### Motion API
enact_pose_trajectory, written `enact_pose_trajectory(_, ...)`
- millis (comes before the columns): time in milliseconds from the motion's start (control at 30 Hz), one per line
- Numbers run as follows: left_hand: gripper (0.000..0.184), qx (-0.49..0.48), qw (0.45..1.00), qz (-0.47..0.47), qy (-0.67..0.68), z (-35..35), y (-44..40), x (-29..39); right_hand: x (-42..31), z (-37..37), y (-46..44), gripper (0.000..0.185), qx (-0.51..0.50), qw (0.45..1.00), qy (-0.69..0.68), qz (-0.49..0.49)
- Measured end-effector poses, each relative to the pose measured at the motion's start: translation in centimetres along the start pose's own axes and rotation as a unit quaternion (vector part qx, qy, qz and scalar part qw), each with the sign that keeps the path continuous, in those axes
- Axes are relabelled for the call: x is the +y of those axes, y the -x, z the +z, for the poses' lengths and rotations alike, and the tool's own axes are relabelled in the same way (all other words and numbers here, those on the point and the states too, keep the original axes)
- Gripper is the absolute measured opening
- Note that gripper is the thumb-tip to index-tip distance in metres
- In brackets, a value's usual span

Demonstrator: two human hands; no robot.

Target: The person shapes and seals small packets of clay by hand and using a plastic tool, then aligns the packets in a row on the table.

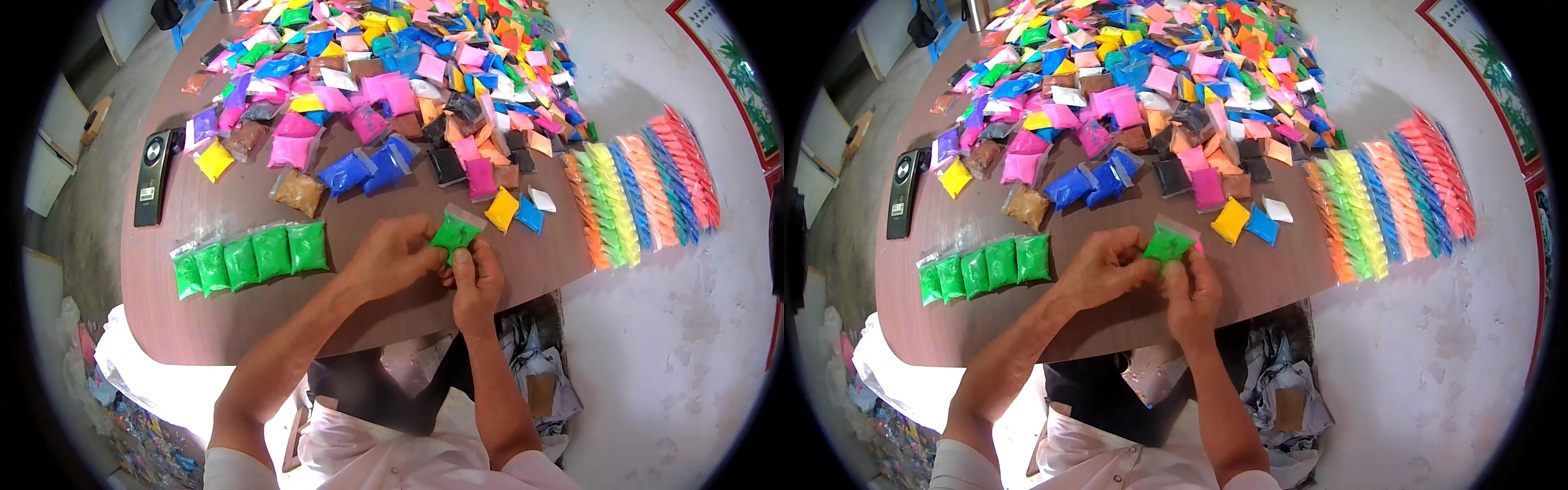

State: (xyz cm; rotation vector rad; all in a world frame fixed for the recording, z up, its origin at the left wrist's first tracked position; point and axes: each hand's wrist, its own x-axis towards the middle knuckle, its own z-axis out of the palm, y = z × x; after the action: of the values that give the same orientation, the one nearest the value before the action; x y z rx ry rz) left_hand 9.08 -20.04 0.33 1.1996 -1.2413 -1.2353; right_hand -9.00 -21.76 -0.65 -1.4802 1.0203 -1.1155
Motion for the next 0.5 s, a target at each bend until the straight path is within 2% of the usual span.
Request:
enact_pose_trajectory(100,0.019,-0.022,0.997,-0.005,-0.071,0.06,0.06,0.11,0.36,-0.14,-0.01,0.022,0.003,1.0,-0.01,0.0)
enact_pose_trajectory(167,0.019,-0.016,0.997,0.013,0.074,0.58,0.06,0.08,0.42,-0.25,0.07,0.021,0.006,1.0,-0.024,-0.006)
enact_pose_trajectory(200,0.019,-0.017,0.997,0.013,0.074,0.51,-0.01,-0.03,0.21,-0.27,0.13,0.025,0.008,1.0,-0.018,0.007)
enact_pose_trajectory(233,0.018,-0.018,0.998,0.004,0.058,0.34,-0.08,-0.2,0.09,-0.29,0.16,0.03,0.01,1.0,-0.012,0.021)
enact_pose_trajectory(500,0.016,-0.008,1.0,0.016,-0.013,0.04,0.06,-0.51,-0.3,-0.01,-0.07,0.025,-0.004,0.999,-0.047,0.013)
